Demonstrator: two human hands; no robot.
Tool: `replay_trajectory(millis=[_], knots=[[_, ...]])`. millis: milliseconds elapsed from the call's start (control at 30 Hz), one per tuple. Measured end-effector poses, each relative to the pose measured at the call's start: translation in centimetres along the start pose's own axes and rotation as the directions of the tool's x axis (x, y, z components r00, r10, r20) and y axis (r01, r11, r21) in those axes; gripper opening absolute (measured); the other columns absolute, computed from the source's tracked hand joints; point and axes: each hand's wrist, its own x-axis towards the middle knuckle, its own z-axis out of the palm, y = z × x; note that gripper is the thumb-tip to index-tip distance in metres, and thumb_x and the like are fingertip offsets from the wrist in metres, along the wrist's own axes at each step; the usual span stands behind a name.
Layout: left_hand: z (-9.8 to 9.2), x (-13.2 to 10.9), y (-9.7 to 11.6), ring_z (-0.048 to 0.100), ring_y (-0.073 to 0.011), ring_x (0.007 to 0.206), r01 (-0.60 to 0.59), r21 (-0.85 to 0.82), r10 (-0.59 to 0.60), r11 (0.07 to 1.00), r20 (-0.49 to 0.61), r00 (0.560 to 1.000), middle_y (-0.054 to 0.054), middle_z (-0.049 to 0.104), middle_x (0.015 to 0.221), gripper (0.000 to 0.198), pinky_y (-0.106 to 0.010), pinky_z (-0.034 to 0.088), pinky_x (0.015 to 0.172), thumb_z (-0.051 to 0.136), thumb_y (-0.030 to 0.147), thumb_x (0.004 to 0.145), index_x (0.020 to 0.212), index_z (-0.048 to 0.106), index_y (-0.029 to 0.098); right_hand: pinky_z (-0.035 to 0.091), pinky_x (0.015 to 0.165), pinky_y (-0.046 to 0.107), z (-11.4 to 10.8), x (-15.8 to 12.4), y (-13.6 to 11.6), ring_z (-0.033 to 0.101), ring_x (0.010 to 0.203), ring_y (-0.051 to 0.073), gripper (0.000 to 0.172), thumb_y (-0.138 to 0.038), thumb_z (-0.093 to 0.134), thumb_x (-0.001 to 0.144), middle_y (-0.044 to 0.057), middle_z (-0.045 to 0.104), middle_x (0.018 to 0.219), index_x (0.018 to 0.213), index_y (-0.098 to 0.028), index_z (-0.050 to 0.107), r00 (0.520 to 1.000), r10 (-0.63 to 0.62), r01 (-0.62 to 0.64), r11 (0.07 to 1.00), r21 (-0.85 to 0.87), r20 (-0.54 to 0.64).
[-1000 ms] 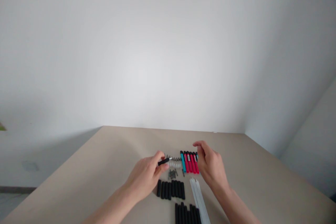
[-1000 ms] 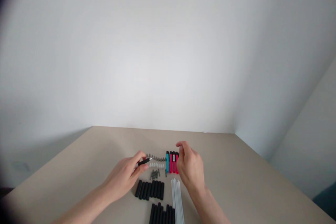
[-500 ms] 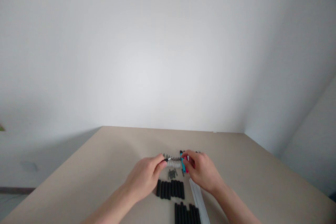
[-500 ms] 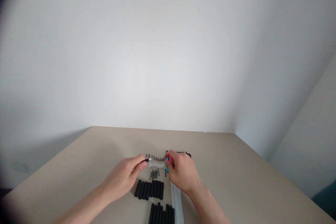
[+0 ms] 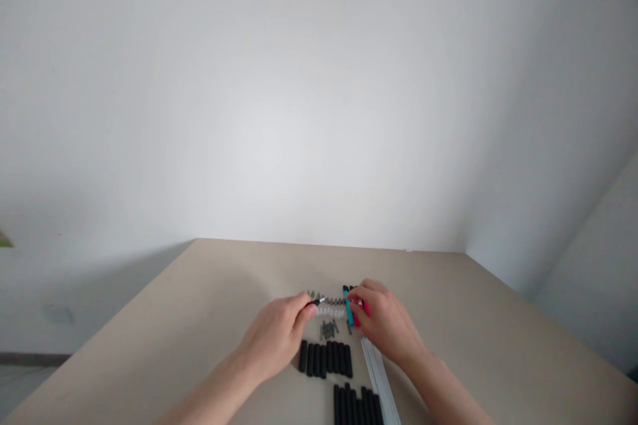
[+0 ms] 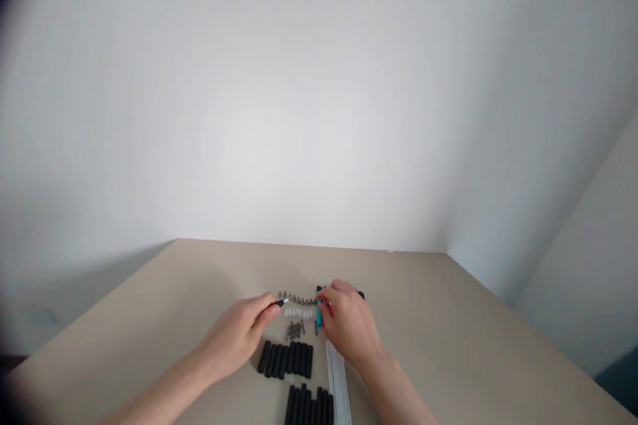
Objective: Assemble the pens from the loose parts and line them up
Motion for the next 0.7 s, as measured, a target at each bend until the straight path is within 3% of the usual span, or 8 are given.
replay_trajectory(millis=[233,700], knots=[[0.28,0.09,-0.41,0.059,-0.0183,0.073,0.015,-0.011,-0.016,1.000,-0.025,1.000,-0.003,0.065,0.081,0.026,-0.025,0.036,0.063,0.031,0.023,0.097,0.080,0.052,0.021,0.041,0.088,0.029,0.42,0.02,0.21,0.055,0.097,0.019,0.026,-0.009,0.050,0.083,0.006,0.064,0.102,0.089,-0.020,0.072,0.994,-0.101,0.103,0.993,0.053,-0.044],[0.14,0.15,-0.35,0.059,-0.0191,0.071,0.042,-0.019,-0.043,0.999,-0.019,0.999,-0.004,0.065,0.079,0.026,-0.026,0.037,0.063,0.033,0.023,0.095,0.077,0.052,0.020,0.041,0.085,0.028,0.44,0.15,0.24,0.056,0.092,0.019,0.026,-0.008,0.050,0.082,0.006,0.065,0.093,0.090,-0.019,0.072,0.996,-0.084,0.086,0.994,0.070,-0.026]])
